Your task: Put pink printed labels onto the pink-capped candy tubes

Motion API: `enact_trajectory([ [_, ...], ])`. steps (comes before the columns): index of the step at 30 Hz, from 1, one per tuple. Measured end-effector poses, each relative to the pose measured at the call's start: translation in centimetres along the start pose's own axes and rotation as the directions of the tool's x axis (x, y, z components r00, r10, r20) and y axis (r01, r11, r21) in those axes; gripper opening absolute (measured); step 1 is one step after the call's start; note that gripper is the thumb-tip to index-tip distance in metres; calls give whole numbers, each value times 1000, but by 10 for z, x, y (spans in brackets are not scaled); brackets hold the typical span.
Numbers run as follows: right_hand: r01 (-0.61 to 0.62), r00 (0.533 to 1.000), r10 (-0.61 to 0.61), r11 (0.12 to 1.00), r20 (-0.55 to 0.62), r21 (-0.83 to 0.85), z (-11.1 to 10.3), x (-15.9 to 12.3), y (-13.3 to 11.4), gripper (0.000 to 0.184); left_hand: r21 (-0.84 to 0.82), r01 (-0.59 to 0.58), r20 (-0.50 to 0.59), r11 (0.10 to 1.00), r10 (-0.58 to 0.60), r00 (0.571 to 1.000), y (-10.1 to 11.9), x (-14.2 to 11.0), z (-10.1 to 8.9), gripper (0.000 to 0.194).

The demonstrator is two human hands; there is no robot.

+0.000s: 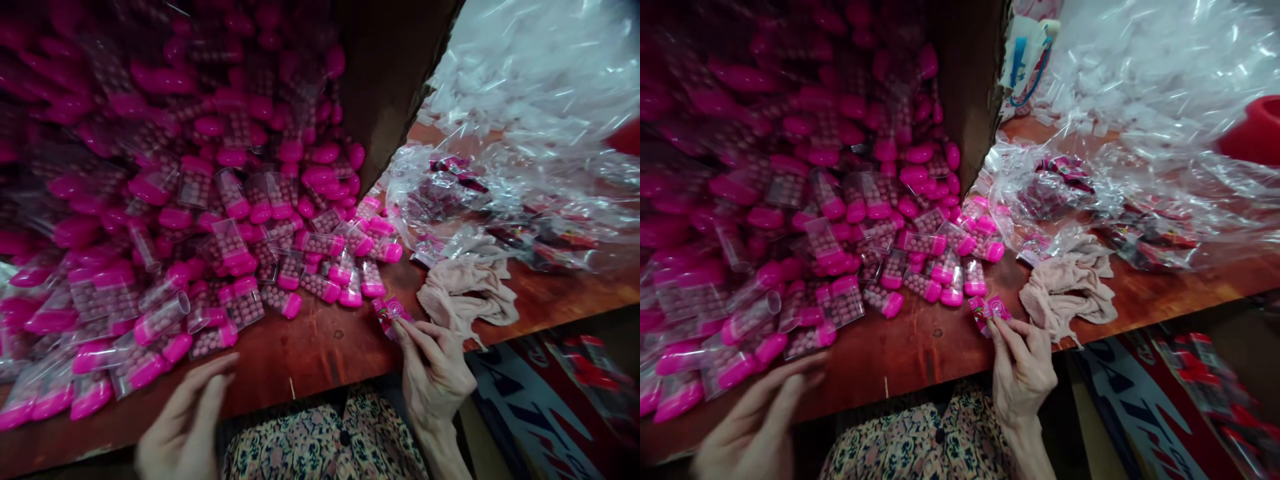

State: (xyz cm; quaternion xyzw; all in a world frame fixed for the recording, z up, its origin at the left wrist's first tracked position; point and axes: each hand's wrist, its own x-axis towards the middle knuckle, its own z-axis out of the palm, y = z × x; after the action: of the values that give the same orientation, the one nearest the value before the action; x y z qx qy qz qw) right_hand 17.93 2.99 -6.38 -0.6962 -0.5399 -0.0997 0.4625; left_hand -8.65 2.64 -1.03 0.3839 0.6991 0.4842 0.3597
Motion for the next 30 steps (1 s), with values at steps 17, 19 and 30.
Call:
enact_trajectory([
  [17, -84, 973, 6, 939, 230, 333, -1, -9, -58, 34, -352, 489, 647, 798, -171, 744, 15, -10, 119, 11],
  [19, -262, 938, 153, 901, 312, 346, 3, -10, -63, 37, -382, 512, 615, 769, -202, 762, 14, -7, 114, 11],
  [30, -456, 849, 171, 716, 500, 529, 10, -10, -81, 11, -478, 501, 546, 722, -203, 813, 12, 0, 96, 7],
])
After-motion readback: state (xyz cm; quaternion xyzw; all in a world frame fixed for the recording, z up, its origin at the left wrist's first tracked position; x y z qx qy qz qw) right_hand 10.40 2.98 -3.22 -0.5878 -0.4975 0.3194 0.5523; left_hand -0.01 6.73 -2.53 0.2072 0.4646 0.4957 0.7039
